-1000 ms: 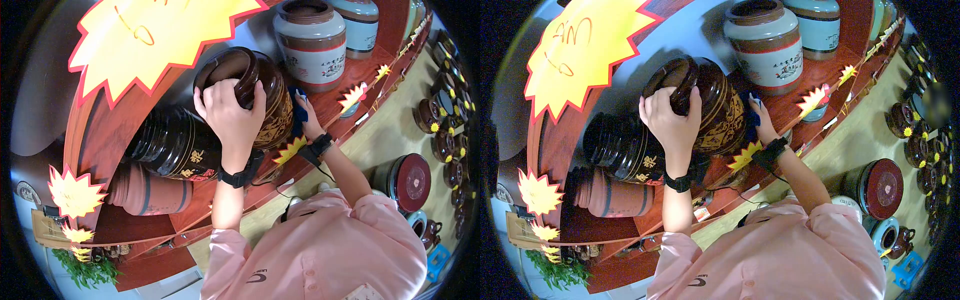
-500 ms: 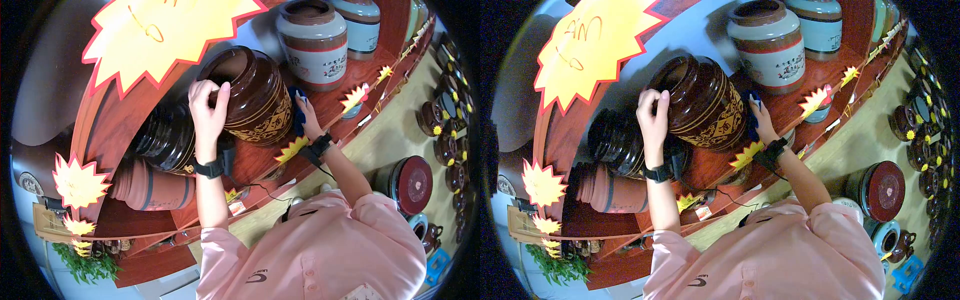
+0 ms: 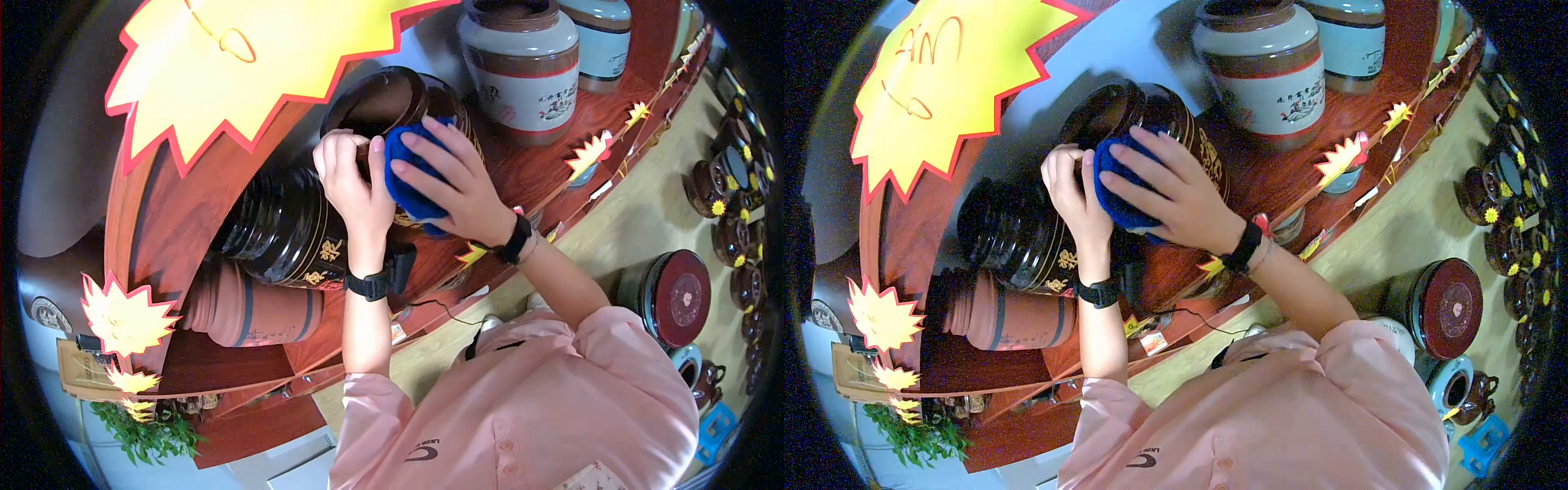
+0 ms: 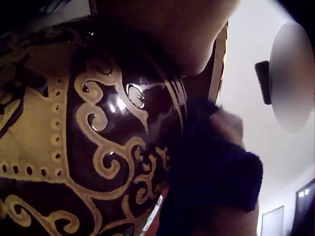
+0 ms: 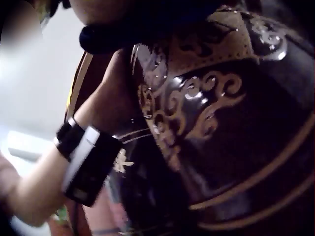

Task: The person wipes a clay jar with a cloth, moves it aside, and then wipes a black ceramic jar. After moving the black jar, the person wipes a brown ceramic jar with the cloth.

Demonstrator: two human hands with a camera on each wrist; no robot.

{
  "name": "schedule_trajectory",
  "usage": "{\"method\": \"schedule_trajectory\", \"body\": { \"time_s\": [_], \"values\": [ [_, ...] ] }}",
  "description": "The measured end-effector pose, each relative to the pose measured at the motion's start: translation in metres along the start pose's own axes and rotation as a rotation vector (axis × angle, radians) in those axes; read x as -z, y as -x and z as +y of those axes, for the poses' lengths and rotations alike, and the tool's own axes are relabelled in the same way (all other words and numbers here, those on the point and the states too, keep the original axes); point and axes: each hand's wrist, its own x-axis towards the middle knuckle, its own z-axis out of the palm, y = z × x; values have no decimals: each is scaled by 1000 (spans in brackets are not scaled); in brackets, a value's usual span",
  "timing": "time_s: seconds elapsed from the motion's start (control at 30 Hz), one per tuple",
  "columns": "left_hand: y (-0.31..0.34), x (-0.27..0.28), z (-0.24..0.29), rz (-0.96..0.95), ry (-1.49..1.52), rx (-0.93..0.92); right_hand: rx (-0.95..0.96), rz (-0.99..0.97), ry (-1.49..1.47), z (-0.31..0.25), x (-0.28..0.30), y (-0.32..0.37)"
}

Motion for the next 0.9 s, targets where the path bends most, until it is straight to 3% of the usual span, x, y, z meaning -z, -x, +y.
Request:
{"method": "schedule_trajectory", "body": {
  "time_s": [0.13, 0.23, 0.27, 0.3, 0.37, 0.47, 0.57, 0.6, 0.7, 0.83, 0.9],
  "values": [
    [-1, 2, -3, -31, 24, -15, -16, 57, -32, 13, -1, -2],
    [0, 3, 1, -50, 31, 5, -359, 219, -135, 25, -3, 0],
    [0, 3, 1, -51, 24, 4, -501, 325, -299, 35, -9, 3],
    [0, 3, 1, -53, 18, 3, -833, 395, -621, 32, -9, 5],
    [0, 3, 2, -53, 12, 3, -796, 319, -610, 51, -13, 35],
    [0, 2, 2, -47, 0, -3, -607, 183, -207, 79, -32, 95],
    [1, 0, 2, -26, 2, -24, -1187, 448, -909, 73, -38, 121],
    [1, 0, 1, -15, 5, -24, -1399, 482, -940, 70, -37, 128],
    [1, -3, -1, 16, 10, -26, -1264, 484, -839, 73, -42, 140],
    [1, 0, 2, -13, -4, -20, -1302, 492, -810, 76, -43, 139],
    [0, 0, 1, -13, -5, -18, -1241, 505, -714, 49, -29, 99]
  ]
}}
